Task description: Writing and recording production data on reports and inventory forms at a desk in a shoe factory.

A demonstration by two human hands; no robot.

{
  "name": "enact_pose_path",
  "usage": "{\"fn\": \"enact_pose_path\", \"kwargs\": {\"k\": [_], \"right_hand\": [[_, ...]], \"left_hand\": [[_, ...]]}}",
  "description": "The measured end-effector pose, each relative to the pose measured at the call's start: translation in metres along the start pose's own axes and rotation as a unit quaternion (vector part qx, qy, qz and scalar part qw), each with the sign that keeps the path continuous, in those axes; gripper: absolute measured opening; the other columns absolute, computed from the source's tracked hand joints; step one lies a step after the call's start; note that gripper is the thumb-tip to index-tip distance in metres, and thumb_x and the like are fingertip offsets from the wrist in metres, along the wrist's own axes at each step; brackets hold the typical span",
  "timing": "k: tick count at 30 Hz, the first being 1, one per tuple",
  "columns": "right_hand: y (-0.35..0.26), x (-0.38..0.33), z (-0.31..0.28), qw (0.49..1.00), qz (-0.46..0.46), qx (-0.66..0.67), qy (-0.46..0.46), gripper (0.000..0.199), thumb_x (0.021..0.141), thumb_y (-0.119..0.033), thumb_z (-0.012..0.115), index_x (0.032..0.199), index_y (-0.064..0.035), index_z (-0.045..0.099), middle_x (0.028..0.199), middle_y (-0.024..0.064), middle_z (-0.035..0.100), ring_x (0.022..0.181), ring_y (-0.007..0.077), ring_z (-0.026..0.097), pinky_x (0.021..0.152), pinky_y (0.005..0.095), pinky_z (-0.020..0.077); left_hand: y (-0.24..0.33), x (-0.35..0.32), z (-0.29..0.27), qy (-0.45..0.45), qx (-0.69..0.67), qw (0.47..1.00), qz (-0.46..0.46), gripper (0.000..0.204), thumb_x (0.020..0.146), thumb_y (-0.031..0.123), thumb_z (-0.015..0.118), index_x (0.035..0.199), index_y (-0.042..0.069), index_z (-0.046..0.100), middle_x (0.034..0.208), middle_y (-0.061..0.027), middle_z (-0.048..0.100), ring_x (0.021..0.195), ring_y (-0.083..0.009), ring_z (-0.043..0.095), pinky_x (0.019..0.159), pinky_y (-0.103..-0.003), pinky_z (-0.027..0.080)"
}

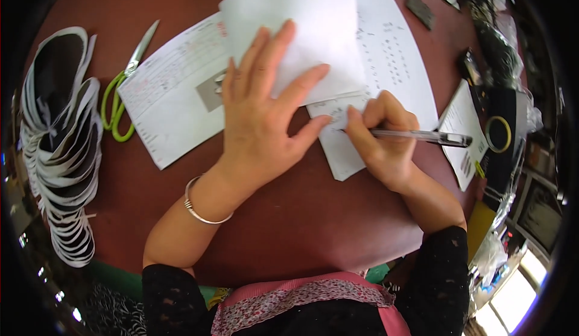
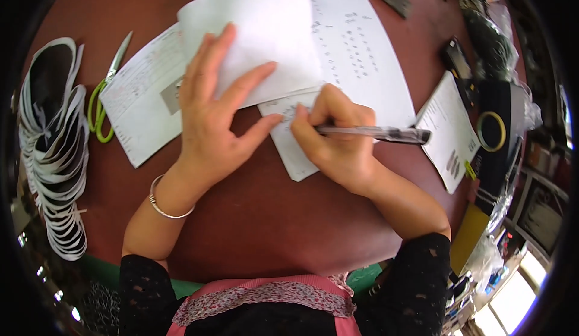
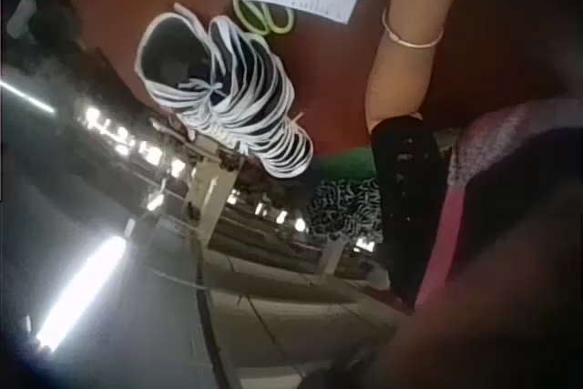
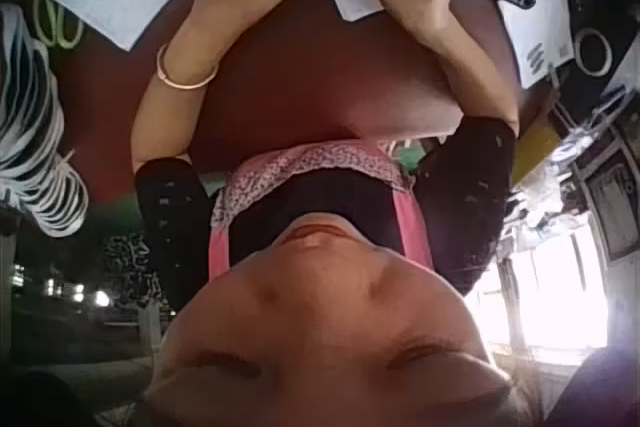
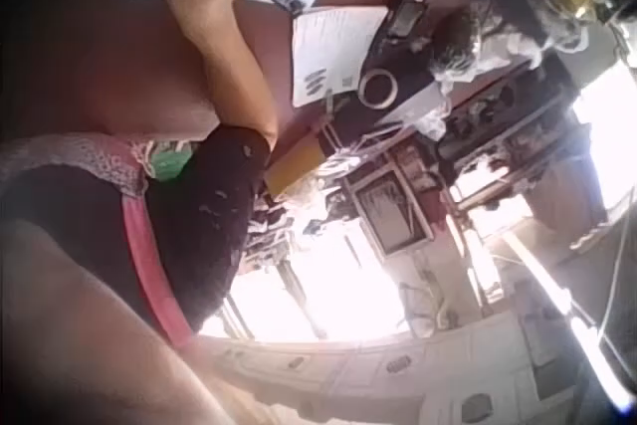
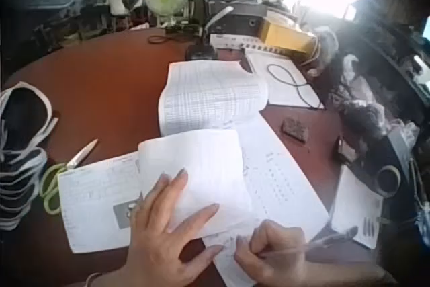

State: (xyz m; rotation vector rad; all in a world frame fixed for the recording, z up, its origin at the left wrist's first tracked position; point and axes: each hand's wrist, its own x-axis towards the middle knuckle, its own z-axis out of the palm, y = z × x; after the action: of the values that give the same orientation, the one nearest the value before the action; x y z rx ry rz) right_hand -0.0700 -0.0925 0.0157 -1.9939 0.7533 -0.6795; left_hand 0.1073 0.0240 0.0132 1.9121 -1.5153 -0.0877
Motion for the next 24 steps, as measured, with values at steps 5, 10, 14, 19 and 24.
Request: {"fn": "enact_pose_path", "kwargs": {"k": [5, 10, 14, 19, 24], "right_hand": [[-0.0041, 0.0036, 0.0039, 1.000, -0.003, 0.007, -0.008, 0.042, 0.088, 0.003, 0.076, 0.071, -0.0079, 0.039, 0.057, -0.0018, 0.040, 0.051, 0.0047, 0.033, 0.045, 0.0275, 0.0309], [-0.0019, 0.0040, 0.0052, 0.999, -0.031, -0.017, 0.000, 0.043, 0.088, 0.002, 0.075, 0.071, -0.0080, 0.038, 0.057, -0.0009, 0.039, 0.051, 0.0053, 0.033, 0.045, 0.0275, 0.0308], [-0.0021, 0.0032, 0.0054, 1.000, -0.023, -0.017, 0.010, 0.043, 0.088, 0.002, 0.075, 0.071, -0.0078, 0.037, 0.057, -0.0009, 0.038, 0.051, 0.0052, 0.033, 0.045, 0.0275, 0.0309], [-0.0021, 0.0041, 0.0067, 0.999, -0.032, -0.024, 0.016, 0.042, 0.088, 0.003, 0.075, 0.071, -0.0077, 0.037, 0.057, -0.0009, 0.038, 0.051, 0.0056, 0.033, 0.045, 0.0276, 0.0313], [-0.0020, 0.0037, 0.0040, 1.000, -0.019, 0.009, 0.012, 0.040, 0.087, 0.004, 0.072, 0.071, -0.0076, 0.037, 0.057, -0.0005, 0.038, 0.051, 0.0061, 0.033, 0.045, 0.0279, 0.0317]], "left_hand": [[-0.0013, 0.0021, 0.0038, 0.019, -0.016, 1.000, 0.004, 0.059, 0.071, 0.027, 0.091, 0.127, 0.022, 0.075, 0.167, -0.0127, 0.038, 0.153, -0.0412, 0.035, 0.113, -0.071, 0.033], [-0.0025, -0.0001, 0.0065, 0.020, -0.012, 1.000, 0.005, 0.058, 0.071, 0.027, 0.092, 0.126, 0.022, 0.075, 0.167, -0.0127, 0.038, 0.153, -0.0415, 0.034, 0.113, -0.071, 0.033], [-0.0020, -0.0003, 0.0058, 0.017, -0.009, 1.000, 0.005, 0.058, 0.071, 0.027, 0.092, 0.126, 0.022, 0.075, 0.167, -0.0129, 0.038, 0.153, -0.0418, 0.034, 0.112, -0.072, 0.033], [-0.0014, 0.0018, 0.0051, 0.019, -0.011, 1.000, 0.008, 0.059, 0.071, 0.027, 0.092, 0.128, 0.022, 0.075, 0.167, -0.0129, 0.037, 0.153, -0.0419, 0.034, 0.112, -0.072, 0.033], [0.0011, 0.0011, 0.0011, -0.002, -0.001, 1.000, 0.006, 0.059, 0.075, 0.026, 0.090, 0.132, 0.017, 0.073, 0.167, -0.0170, 0.036, 0.153, -0.0436, 0.033, 0.122, -0.054, 0.030]]}}
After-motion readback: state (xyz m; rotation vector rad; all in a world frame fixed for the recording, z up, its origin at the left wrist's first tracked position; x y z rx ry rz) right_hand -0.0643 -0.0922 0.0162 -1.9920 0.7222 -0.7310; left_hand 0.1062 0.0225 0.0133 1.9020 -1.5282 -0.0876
